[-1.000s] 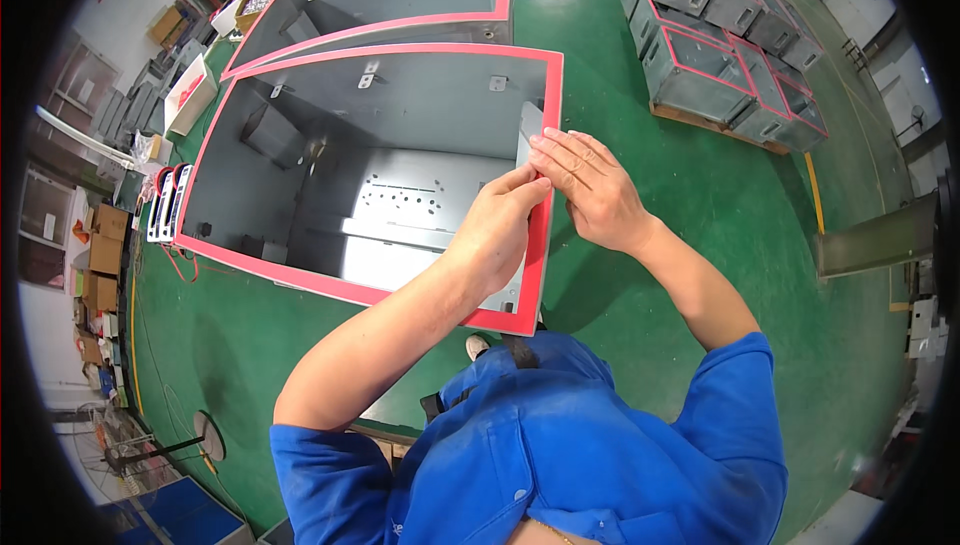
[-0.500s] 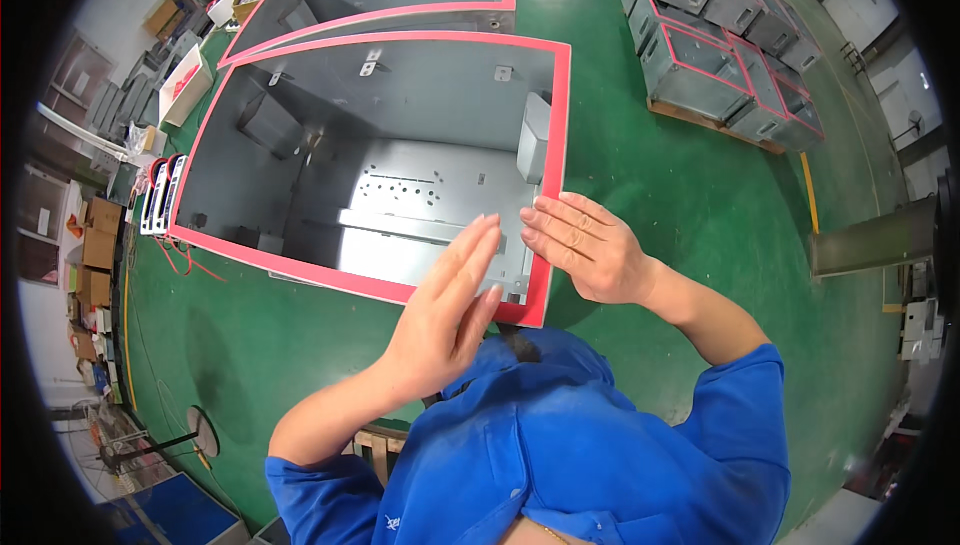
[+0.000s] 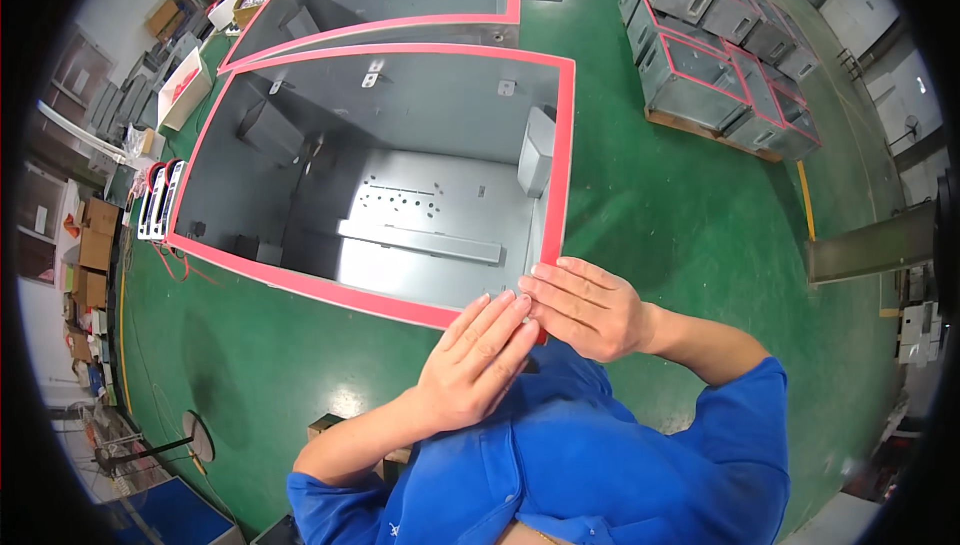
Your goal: Applying adhesive strips and using a metal scraper to finish the edges and openings of metal storage cabinets.
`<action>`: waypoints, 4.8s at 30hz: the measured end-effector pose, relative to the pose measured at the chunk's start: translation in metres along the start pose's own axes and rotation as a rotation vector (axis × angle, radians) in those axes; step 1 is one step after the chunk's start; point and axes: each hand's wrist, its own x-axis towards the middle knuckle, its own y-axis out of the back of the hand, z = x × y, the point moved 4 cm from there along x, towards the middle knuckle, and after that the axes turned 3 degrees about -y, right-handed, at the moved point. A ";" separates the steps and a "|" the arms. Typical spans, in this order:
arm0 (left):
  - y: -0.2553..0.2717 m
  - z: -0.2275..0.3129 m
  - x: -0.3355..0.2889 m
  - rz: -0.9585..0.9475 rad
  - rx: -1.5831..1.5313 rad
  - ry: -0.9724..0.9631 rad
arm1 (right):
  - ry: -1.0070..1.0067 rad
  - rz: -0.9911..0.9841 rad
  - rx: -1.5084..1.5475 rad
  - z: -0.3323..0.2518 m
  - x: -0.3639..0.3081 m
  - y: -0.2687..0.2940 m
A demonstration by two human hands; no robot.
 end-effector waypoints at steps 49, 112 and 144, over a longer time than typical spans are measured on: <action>0.137 -0.140 -0.170 0.295 0.033 0.043 | -1.042 -0.276 -0.215 0.096 0.045 -0.043; 0.272 -0.576 -0.476 -0.099 -0.299 1.397 | -1.301 0.035 -0.250 -0.116 0.356 -0.287; 0.122 -0.614 -0.229 -0.546 -0.422 0.444 | -1.554 -0.234 -0.246 -0.097 0.365 -0.290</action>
